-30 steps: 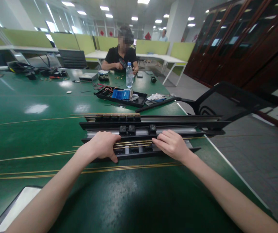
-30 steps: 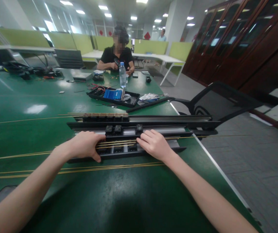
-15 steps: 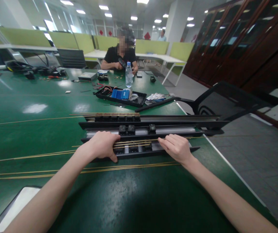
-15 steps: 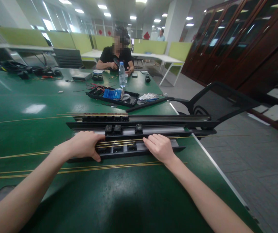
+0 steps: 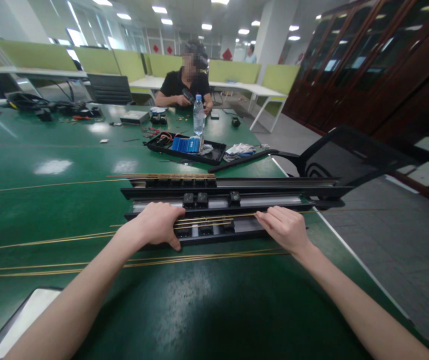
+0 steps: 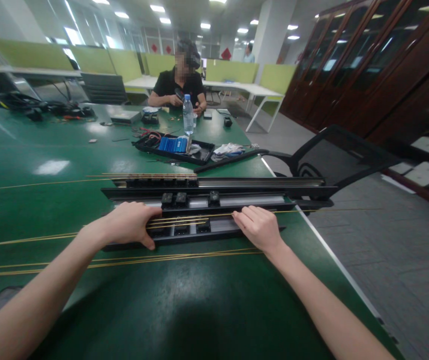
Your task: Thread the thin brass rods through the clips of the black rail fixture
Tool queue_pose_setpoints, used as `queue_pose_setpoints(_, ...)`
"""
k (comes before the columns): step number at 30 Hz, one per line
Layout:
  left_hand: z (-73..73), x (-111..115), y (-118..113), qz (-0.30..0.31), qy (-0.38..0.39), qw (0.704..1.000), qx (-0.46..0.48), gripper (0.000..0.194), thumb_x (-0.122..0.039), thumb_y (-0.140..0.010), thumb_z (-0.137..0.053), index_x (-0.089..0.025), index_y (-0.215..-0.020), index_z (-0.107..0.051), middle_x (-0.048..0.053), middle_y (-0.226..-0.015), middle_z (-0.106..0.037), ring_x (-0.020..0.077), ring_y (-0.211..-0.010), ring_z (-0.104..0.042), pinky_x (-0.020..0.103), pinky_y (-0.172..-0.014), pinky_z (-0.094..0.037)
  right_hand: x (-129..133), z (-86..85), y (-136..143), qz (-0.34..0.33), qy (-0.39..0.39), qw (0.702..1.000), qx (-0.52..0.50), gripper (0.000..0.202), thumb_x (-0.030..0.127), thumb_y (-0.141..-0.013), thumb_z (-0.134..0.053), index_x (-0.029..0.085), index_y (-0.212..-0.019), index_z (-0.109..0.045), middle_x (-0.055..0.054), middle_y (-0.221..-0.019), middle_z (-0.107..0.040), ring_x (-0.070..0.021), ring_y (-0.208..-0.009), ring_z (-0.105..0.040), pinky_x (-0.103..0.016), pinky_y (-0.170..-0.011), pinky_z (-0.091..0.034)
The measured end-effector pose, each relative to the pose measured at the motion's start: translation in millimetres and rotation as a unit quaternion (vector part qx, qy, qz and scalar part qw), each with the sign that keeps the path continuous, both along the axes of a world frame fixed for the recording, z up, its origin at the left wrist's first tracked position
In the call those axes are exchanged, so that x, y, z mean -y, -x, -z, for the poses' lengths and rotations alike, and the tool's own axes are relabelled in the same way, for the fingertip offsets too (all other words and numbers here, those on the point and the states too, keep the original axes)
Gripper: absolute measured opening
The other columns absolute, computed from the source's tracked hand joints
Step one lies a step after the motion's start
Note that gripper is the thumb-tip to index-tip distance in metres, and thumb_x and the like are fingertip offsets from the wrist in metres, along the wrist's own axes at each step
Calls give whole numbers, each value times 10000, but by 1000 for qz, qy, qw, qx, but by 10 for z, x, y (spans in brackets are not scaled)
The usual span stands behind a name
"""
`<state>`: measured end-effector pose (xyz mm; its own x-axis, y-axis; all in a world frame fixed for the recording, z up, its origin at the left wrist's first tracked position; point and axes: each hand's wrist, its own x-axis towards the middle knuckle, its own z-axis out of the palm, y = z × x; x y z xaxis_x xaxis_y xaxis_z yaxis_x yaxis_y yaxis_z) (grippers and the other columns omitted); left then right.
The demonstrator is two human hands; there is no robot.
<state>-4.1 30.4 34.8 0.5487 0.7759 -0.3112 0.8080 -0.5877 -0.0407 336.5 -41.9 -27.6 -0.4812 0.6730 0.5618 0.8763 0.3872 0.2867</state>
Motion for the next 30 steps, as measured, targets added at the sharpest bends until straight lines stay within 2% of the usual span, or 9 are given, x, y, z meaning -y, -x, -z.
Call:
queue_pose_setpoints(10,11,-1,8,7,-3,1000,8,708,-635,-498,-756,-266,-1088,-626,94,-1030,-731,344,-926,-674,387,-712,-490,41,1,-149,23,17,1000,3,265,250,-950,-504,202,-731,-645,-21,-629,-592,-148,-611,-495,-306,-623,-332)
queue_pose_setpoints(21,22,-6,2,4,-2,1000,-5,736,-641,-504,-747,-280,-1131,-613,87,-1056,-722,325,-945,-668,366,-725,-479,102,-12,-394,39,-21,999,4,222,256,-927,-563,184,-743,-665,-2,-616,-594,-129,-603,-522,-283,-615,-342)
queue_pose_setpoints(30,10,7,6,-2,0,1000,3,746,-618,-501,-763,-289,-1153,-609,87,-1085,-720,341,-971,-663,383,-742,-482,115,-6,-493,52,-35,998,19,219,252,-921,-575,185,-732,-665,2,-620,-597,-126,-615,-530,-278,-616,-335)
